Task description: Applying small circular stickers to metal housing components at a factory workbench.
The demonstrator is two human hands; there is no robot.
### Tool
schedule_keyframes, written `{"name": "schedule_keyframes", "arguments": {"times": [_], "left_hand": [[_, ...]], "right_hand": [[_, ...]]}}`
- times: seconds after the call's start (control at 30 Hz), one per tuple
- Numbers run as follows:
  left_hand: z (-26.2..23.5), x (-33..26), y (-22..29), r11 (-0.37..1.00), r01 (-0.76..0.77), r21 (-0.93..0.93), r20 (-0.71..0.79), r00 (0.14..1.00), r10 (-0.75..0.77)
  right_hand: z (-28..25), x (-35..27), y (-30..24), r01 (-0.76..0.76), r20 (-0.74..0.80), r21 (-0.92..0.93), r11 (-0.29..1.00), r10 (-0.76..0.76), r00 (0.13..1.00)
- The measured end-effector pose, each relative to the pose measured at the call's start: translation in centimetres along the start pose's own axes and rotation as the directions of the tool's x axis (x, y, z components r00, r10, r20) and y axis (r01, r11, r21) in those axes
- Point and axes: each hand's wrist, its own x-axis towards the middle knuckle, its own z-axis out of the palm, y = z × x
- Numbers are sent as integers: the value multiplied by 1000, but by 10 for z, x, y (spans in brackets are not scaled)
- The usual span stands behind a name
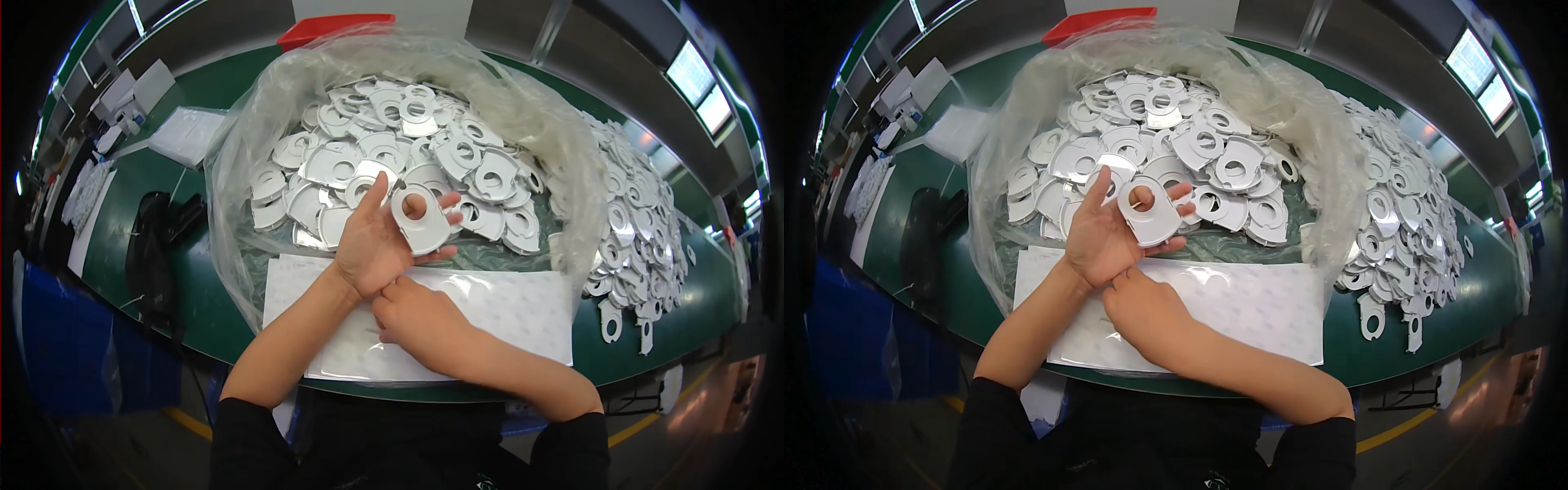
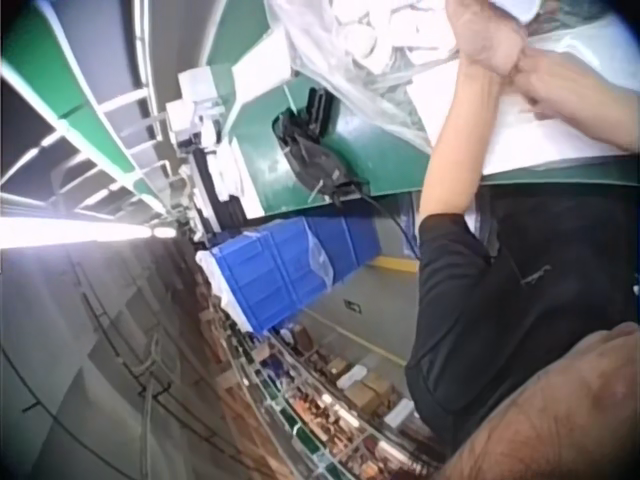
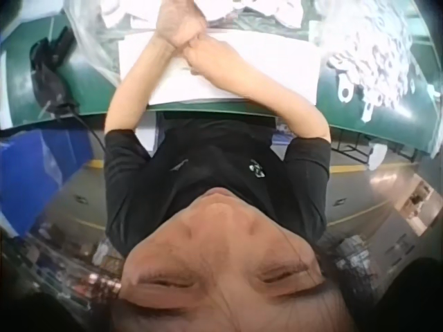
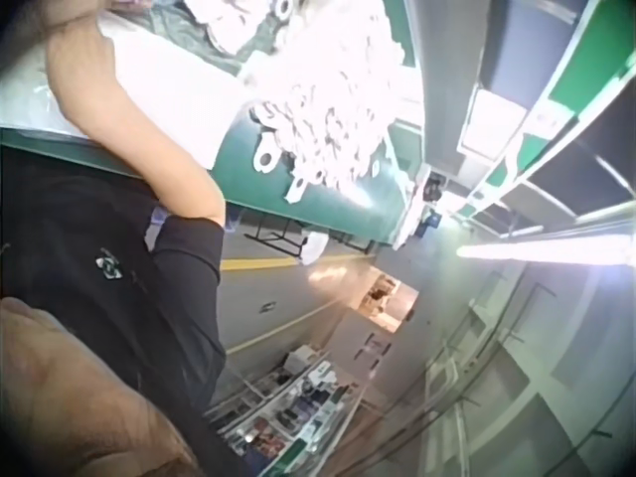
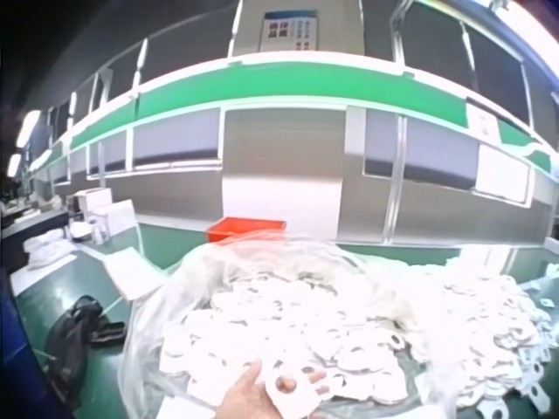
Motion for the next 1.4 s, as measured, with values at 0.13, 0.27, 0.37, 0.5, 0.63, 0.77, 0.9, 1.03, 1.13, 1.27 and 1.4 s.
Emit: {"name": "schedule_keyframes", "arguments": {"times": [0.13,0.27,0.37,0.5,0.63,0.77,0.9,1.03,1.13,1.27,1.4], "left_hand": [[-20,4,-19,982,180,50,-44,983,-178],[-13,9,-27,948,273,164,-151,957,-250],[-14,6,-27,945,263,192,-150,960,-236],[1,5,-33,956,216,196,-383,915,-129],[2,6,-31,925,255,281,-220,956,-196],[-1,3,-31,925,253,282,-236,953,-189],[-3,3,-31,927,238,291,-202,962,-183],[-4,3,-32,925,239,294,-201,962,-184],[-5,4,-32,922,246,300,-193,962,-194],[-3,4,-31,919,254,302,-209,958,-196],[-1,4,-31,912,260,316,-216,956,-198]], "right_hand": [[7,-17,-9,-7,-25,-61,998,5,1000],[-21,-35,-13,148,35,-82,986,-146,989],[-60,-43,-8,222,-35,435,873,-230,973],[-65,-33,41,207,-368,698,685,95,925],[-42,-30,80,-34,-300,854,520,545,783],[-25,-25,80,52,-344,860,507,502,793],[-18,-23,79,6,-220,919,393,501,837],[-18,-24,79,-2,-206,921,389,492,846],[-18,-25,80,22,-232,914,406,475,849],[-19,-24,80,10,-212,924,383,489,846],[-19,-24,80,9,-213,922,386,490,845]]}}
